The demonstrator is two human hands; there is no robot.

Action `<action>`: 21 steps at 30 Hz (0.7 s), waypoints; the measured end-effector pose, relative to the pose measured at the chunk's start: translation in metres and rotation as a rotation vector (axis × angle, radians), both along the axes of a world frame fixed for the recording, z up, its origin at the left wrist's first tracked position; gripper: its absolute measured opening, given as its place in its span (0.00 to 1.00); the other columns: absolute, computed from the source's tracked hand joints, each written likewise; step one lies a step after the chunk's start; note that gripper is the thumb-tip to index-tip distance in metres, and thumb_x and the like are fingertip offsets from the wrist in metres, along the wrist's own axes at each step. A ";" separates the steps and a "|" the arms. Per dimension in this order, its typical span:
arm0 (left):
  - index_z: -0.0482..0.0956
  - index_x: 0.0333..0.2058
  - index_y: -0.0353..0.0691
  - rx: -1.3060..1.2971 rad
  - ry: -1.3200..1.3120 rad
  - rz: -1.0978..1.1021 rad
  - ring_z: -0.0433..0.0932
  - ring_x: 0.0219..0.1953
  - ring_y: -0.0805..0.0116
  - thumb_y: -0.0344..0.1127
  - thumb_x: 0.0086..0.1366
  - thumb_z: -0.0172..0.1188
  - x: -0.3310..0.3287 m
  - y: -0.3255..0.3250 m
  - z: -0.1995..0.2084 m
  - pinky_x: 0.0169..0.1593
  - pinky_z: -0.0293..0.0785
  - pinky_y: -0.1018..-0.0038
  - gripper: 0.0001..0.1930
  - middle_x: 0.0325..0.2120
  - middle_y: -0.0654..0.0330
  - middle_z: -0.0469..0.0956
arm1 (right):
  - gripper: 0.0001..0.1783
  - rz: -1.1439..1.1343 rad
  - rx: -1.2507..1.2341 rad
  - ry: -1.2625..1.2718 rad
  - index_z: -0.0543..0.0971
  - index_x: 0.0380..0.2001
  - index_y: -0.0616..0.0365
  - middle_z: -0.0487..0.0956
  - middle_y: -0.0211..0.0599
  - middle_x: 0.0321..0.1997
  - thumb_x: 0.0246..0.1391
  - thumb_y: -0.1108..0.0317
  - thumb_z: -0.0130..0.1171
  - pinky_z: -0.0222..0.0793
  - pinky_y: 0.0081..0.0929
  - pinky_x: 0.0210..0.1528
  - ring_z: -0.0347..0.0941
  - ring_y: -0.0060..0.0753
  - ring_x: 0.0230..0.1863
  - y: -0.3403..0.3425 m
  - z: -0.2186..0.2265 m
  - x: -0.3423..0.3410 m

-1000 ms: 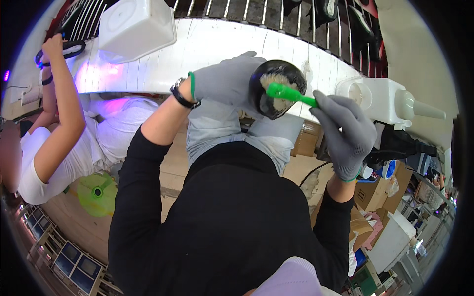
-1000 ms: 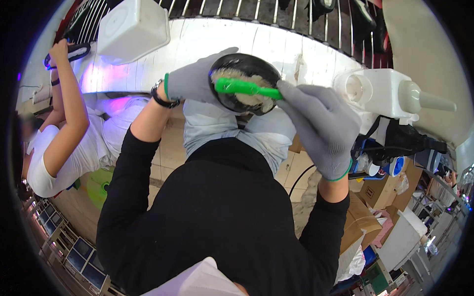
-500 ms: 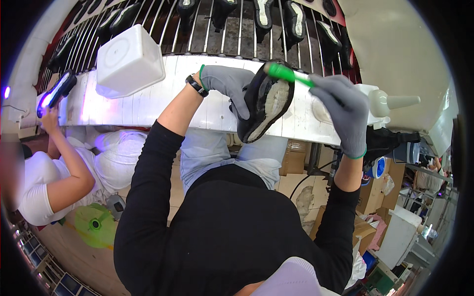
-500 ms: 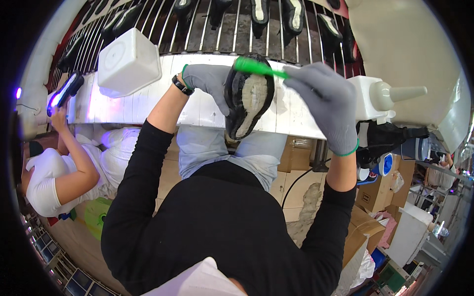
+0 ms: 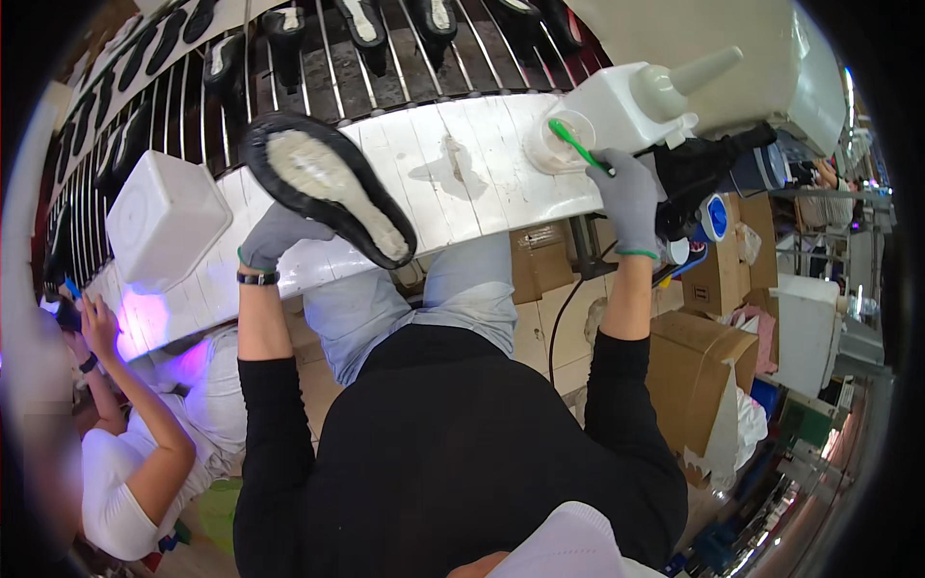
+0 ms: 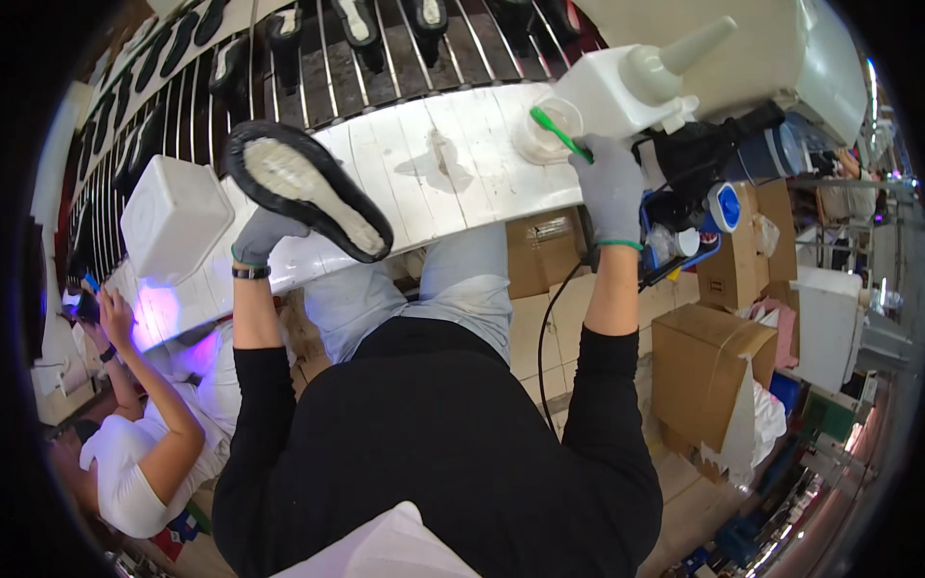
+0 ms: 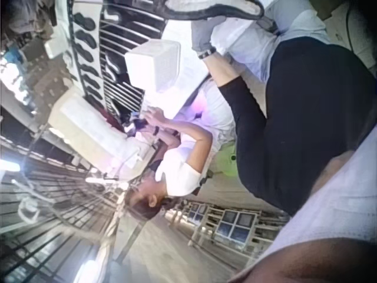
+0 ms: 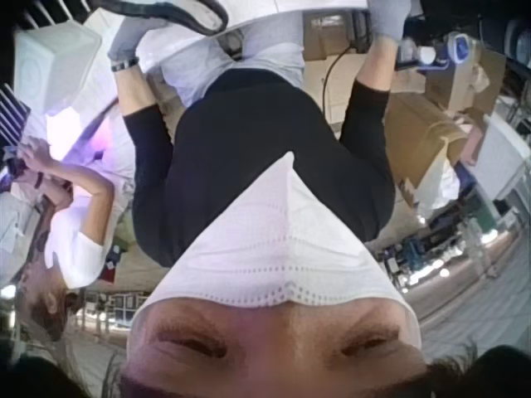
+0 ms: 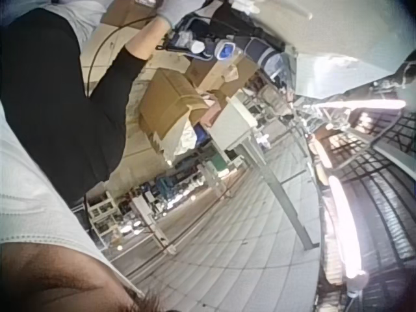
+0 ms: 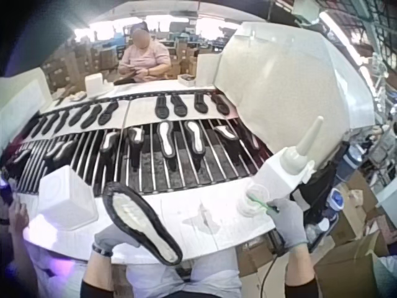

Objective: The person is manufacturing shoes.

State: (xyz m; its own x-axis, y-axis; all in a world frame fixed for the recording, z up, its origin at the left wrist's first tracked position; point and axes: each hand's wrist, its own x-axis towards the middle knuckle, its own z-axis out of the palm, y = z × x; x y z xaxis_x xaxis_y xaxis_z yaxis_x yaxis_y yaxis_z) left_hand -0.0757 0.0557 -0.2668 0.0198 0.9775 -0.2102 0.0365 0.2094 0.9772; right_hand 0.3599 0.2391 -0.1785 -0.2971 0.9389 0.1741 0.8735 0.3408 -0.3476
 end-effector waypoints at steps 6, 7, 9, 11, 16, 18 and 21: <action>0.64 0.60 0.33 0.112 -0.178 0.312 0.68 0.57 0.67 0.43 0.54 0.70 0.017 -0.016 -0.028 0.62 0.64 0.67 0.39 0.55 0.58 0.70 | 0.12 -0.127 0.043 -0.215 0.82 0.36 0.54 0.81 0.44 0.35 0.50 0.62 0.59 0.71 0.43 0.43 0.77 0.49 0.39 0.006 -0.047 0.003; 0.64 0.60 0.33 0.199 -0.272 0.391 0.67 0.57 0.66 0.48 0.57 0.67 0.025 -0.014 -0.032 0.63 0.62 0.67 0.37 0.55 0.58 0.70 | 0.11 -0.130 0.051 -0.246 0.82 0.34 0.54 0.81 0.44 0.35 0.50 0.62 0.60 0.71 0.43 0.43 0.77 0.50 0.40 0.009 -0.051 0.003; 0.64 0.60 0.32 0.209 -0.543 0.527 0.65 0.59 0.65 0.57 0.62 0.60 0.036 -0.012 -0.030 0.65 0.57 0.67 0.38 0.56 0.57 0.68 | 0.10 -0.128 0.060 -0.275 0.82 0.32 0.55 0.81 0.45 0.34 0.50 0.62 0.60 0.71 0.44 0.42 0.77 0.50 0.40 0.013 -0.051 0.002; 0.63 0.62 0.37 0.139 -0.694 0.607 0.69 0.57 0.62 0.64 0.64 0.52 0.055 -0.019 -0.019 0.63 0.62 0.65 0.39 0.56 0.58 0.70 | 0.11 -0.054 -0.019 -0.250 0.83 0.33 0.56 0.82 0.43 0.32 0.50 0.63 0.61 0.72 0.39 0.39 0.79 0.44 0.35 0.017 -0.046 0.005; 0.74 0.47 0.32 -0.076 -0.999 0.416 0.77 0.24 0.59 0.73 0.64 0.35 0.073 -0.037 0.000 0.28 0.77 0.68 0.43 0.30 0.49 0.78 | 0.16 -0.136 -0.495 0.490 0.84 0.38 0.64 0.80 0.29 0.25 0.55 0.61 0.59 0.57 0.14 0.19 0.62 0.13 0.16 0.008 -0.051 0.026; 0.73 0.50 0.32 -0.060 -0.972 0.322 0.77 0.22 0.58 0.73 0.64 0.34 0.077 -0.045 0.006 0.26 0.78 0.65 0.44 0.29 0.48 0.78 | 0.16 -0.289 -0.727 0.842 0.82 0.45 0.62 0.80 0.30 0.28 0.59 0.63 0.56 0.53 0.14 0.18 0.60 0.13 0.15 -0.005 -0.040 0.016; 0.70 0.55 0.33 0.034 -0.624 0.280 0.81 0.32 0.62 0.63 0.71 0.37 0.074 -0.049 -0.026 0.37 0.79 0.71 0.35 0.36 0.49 0.80 | 0.17 -0.147 -0.831 1.125 0.77 0.52 0.64 0.80 0.34 0.33 0.62 0.68 0.52 0.51 0.11 0.19 0.59 0.11 0.19 -0.005 -0.052 0.008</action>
State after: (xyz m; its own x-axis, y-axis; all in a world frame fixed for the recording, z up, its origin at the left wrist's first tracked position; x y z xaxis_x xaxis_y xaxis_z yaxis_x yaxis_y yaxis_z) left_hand -0.0013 0.0071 -0.2923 -0.1272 0.9693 -0.2104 -0.5869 0.0974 0.8038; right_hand 0.3674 0.2337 -0.2303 -0.2632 0.8937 -0.3633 0.0060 -0.3750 -0.9270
